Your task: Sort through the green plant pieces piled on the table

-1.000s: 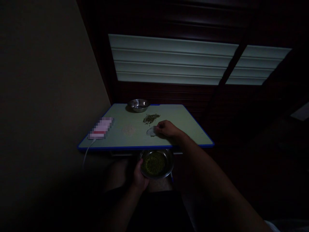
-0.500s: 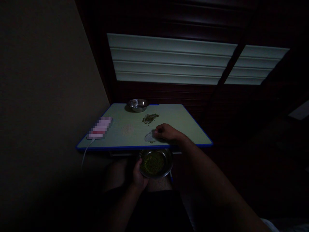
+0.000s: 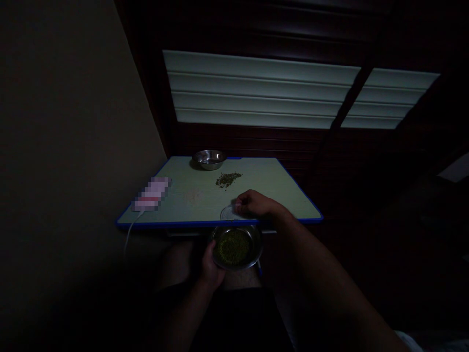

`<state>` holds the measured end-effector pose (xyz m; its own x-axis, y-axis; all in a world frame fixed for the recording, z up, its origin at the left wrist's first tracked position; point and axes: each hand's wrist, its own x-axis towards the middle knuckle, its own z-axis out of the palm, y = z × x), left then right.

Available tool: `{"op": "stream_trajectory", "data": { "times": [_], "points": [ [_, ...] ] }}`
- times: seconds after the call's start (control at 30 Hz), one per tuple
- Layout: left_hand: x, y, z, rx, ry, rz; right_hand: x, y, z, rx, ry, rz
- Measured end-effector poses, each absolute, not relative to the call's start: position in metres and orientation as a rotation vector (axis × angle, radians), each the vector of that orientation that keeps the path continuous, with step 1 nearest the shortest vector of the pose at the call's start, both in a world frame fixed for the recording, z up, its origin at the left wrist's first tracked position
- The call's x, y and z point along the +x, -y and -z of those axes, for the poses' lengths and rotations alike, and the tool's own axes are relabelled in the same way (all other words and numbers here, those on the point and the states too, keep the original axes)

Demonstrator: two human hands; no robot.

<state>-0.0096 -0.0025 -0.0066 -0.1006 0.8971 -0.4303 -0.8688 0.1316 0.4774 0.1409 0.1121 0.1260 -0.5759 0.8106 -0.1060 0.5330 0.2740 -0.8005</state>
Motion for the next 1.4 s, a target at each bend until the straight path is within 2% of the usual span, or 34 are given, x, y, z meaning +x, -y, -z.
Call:
{"op": "stream_trajectory", "data": {
  "times": [0.77,1.0,1.13,1.4],
  "points": [
    [-0.011,0.003,0.010,0.069,-0.745,-1.477,0.148,-0.108,-0.122,-1.191,2.159,-1.252],
    [-0.011,0.003,0.011,0.064,-0.743,-1.486,0.143,-0.119,-0.124,-1.162,1.878,-1.373],
    [-0.011,0.003,0.012,0.078,-0.730,-1.492,0.132,-0.146,-0.121,-1.227,1.699,-1.262],
    [-0.012,0.005,0.009,0.077,-0.728,-1.508,0.125,-0.177,-0.089,-1.311,1.584,-0.623]
  ]
}}
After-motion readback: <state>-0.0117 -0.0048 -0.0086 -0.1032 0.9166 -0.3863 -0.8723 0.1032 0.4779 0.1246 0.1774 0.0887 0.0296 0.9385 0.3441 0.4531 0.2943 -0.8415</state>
